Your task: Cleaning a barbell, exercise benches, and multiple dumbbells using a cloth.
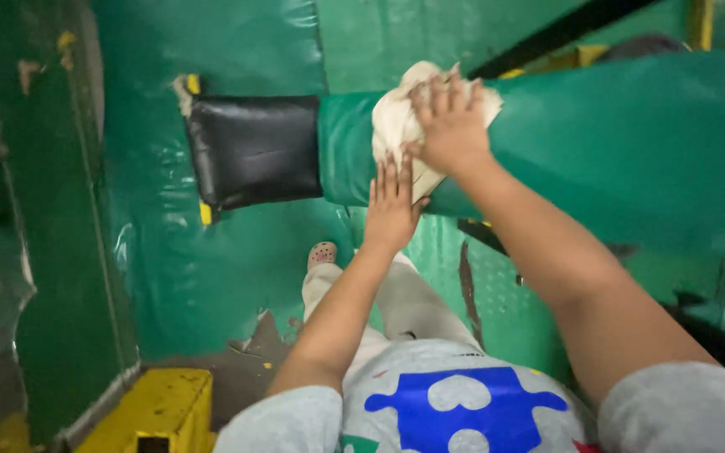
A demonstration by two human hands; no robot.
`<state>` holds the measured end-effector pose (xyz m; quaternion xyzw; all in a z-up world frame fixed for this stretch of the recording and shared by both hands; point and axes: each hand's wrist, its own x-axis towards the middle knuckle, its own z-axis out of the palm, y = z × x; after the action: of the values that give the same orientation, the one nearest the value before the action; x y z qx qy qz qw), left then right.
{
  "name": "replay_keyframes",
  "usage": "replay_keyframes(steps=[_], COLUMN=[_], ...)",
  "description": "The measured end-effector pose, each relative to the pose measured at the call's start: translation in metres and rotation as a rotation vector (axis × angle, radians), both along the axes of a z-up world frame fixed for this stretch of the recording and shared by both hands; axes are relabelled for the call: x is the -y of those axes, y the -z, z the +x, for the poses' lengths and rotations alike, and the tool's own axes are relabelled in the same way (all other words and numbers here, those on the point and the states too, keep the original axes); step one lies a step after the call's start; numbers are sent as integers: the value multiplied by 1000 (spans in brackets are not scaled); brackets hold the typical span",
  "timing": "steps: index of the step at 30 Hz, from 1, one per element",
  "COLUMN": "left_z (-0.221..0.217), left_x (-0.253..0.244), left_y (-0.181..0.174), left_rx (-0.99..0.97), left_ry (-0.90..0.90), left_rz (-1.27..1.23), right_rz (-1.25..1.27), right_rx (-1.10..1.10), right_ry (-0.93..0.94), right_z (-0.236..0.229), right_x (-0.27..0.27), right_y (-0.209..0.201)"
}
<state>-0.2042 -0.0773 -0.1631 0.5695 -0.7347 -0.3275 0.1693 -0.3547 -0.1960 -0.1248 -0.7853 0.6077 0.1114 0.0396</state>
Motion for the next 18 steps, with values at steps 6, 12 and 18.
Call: replay_keyframes(steps=[6,12,18], left_z=[54,94,84], left_x=[-11,-15,-32], left_y=[74,114,107], left_rx=[51,5,-254], left_ry=[-193,-226,-195], left_rz=[111,114,160], right_rz=[165,236,34], right_rx=[-14,-11,38], right_ry=[-180,-234,-345], right_z=[91,142,110], right_x=[21,25,-17], right_y=[65,104,142])
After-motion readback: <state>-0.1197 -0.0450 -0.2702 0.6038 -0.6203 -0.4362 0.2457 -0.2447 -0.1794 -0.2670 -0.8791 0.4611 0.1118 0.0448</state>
